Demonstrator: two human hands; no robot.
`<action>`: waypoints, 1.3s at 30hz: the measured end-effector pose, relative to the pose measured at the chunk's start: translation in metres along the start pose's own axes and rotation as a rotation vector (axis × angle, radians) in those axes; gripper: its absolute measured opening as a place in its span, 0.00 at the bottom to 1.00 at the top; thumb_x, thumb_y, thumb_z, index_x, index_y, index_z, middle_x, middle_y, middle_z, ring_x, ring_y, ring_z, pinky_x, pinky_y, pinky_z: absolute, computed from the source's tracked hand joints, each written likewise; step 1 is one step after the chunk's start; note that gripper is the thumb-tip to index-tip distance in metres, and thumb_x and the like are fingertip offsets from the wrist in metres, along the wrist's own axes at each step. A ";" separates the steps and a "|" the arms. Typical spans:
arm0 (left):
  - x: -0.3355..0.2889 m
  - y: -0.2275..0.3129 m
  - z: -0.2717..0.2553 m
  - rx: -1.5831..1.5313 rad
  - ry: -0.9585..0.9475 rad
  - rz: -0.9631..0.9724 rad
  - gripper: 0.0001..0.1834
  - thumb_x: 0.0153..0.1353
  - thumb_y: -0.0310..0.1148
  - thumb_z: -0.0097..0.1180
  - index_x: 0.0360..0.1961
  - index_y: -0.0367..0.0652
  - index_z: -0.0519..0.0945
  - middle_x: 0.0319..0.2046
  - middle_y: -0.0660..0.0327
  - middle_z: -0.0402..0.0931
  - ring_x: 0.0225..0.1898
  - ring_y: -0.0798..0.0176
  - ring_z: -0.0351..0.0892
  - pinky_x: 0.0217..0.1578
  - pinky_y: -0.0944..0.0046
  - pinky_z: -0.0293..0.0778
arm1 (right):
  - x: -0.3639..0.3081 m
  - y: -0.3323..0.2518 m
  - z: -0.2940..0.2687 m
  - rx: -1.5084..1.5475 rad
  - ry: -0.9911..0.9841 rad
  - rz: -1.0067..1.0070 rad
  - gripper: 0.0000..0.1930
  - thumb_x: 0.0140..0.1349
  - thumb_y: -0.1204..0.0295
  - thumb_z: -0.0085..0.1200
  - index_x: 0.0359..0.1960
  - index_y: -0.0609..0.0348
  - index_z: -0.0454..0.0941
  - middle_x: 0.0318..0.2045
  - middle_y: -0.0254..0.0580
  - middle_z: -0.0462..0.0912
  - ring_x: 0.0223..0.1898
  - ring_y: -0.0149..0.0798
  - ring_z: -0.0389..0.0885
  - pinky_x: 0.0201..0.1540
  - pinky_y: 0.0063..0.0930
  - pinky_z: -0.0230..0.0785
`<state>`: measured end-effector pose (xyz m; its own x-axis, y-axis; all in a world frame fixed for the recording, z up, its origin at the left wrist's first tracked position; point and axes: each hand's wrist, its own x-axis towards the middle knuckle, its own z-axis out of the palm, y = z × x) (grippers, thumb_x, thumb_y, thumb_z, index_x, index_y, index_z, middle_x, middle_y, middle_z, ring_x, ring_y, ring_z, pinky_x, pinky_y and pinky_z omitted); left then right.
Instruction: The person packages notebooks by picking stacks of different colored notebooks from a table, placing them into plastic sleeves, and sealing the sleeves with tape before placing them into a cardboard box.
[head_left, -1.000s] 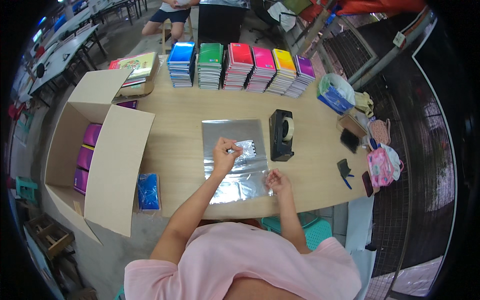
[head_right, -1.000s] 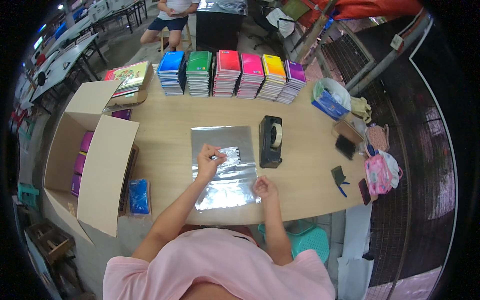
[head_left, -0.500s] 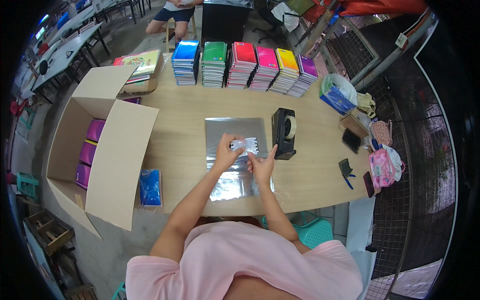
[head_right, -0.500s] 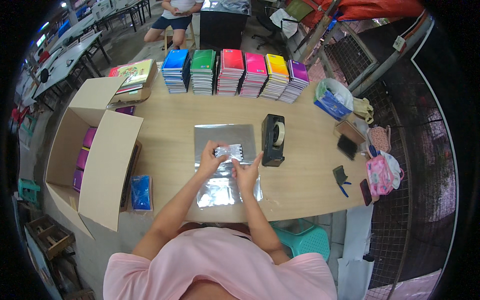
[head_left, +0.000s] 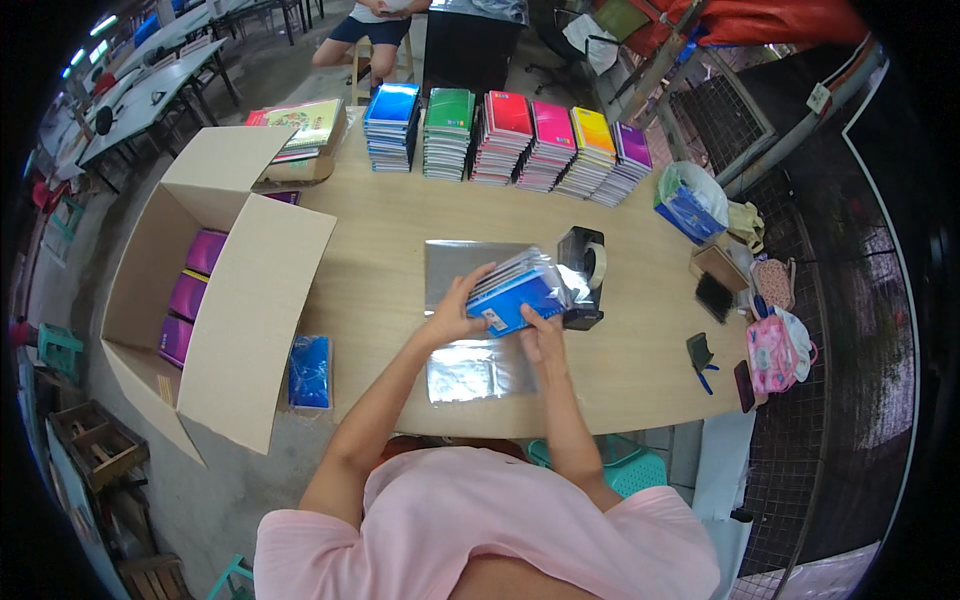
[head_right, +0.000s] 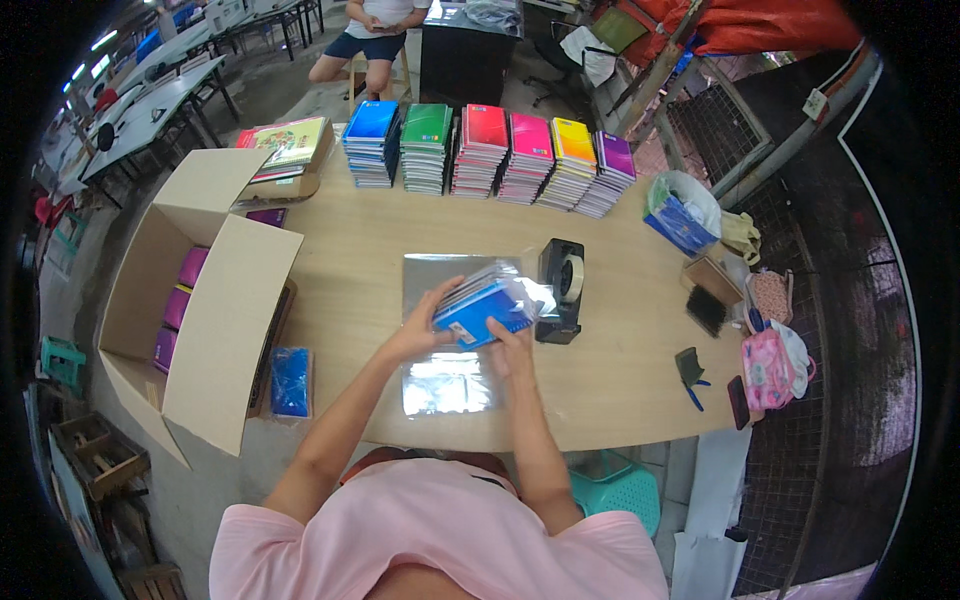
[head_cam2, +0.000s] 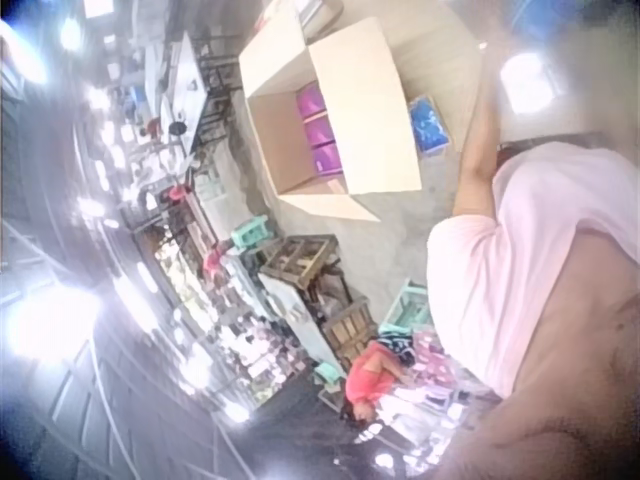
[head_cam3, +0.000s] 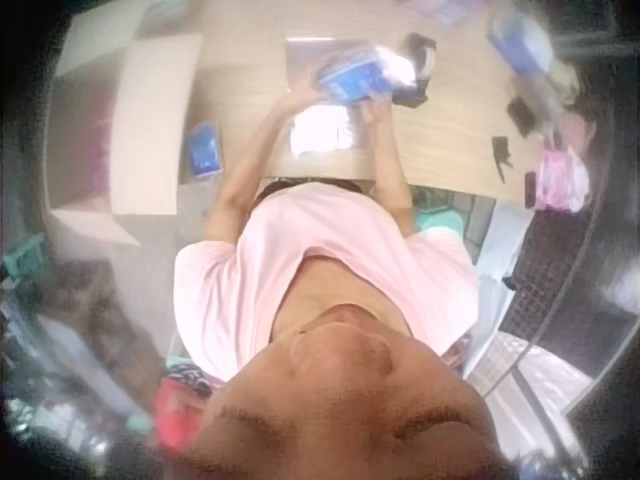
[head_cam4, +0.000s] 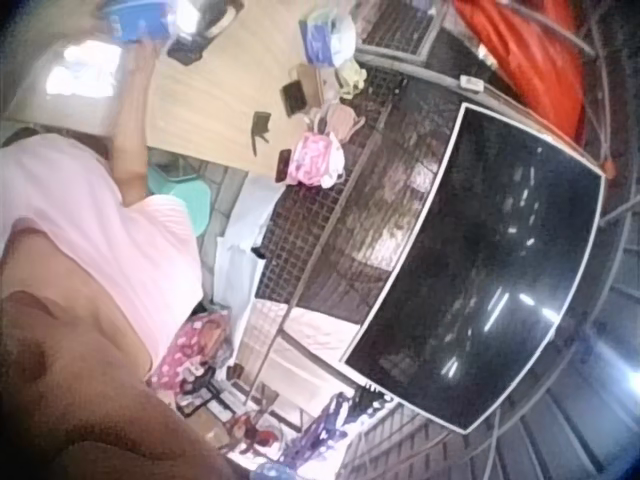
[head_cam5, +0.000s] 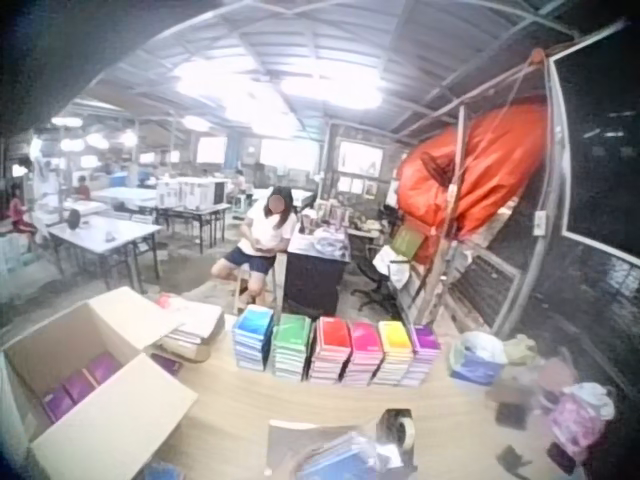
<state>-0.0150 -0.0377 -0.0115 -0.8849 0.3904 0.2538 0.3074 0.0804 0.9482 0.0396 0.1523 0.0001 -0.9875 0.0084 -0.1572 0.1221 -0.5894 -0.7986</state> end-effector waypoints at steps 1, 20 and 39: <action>-0.005 -0.005 0.007 0.140 0.006 0.079 0.50 0.42 0.28 0.71 0.68 0.48 0.58 0.51 0.48 0.72 0.55 0.51 0.73 0.57 0.55 0.68 | 0.005 -0.011 -0.006 -0.290 -0.006 -0.061 0.40 0.48 0.71 0.71 0.62 0.60 0.62 0.55 0.52 0.74 0.61 0.47 0.69 0.63 0.48 0.64; 0.019 0.023 -0.028 0.139 0.128 0.081 0.60 0.28 0.33 0.79 0.66 0.44 0.58 0.64 0.49 0.60 0.69 0.49 0.55 0.67 0.53 0.54 | 0.029 -0.011 -0.046 -0.505 0.008 -0.542 0.49 0.42 0.62 0.74 0.65 0.56 0.57 0.61 0.43 0.68 0.61 0.41 0.67 0.62 0.36 0.61; -0.018 -0.001 0.022 0.351 0.253 0.193 0.33 0.48 0.30 0.70 0.55 0.46 0.70 0.64 0.45 0.49 0.64 0.38 0.55 0.60 0.46 0.64 | 0.006 -0.077 0.036 -1.419 -0.120 -0.869 0.05 0.44 0.70 0.67 0.23 0.53 0.83 0.62 0.48 0.67 0.67 0.56 0.55 0.66 0.47 0.52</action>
<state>0.0089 -0.0246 -0.0213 -0.8438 0.1963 0.4994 0.5361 0.3506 0.7679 0.0207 0.1690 0.0816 -0.7985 -0.1789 0.5748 -0.5095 0.7095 -0.4869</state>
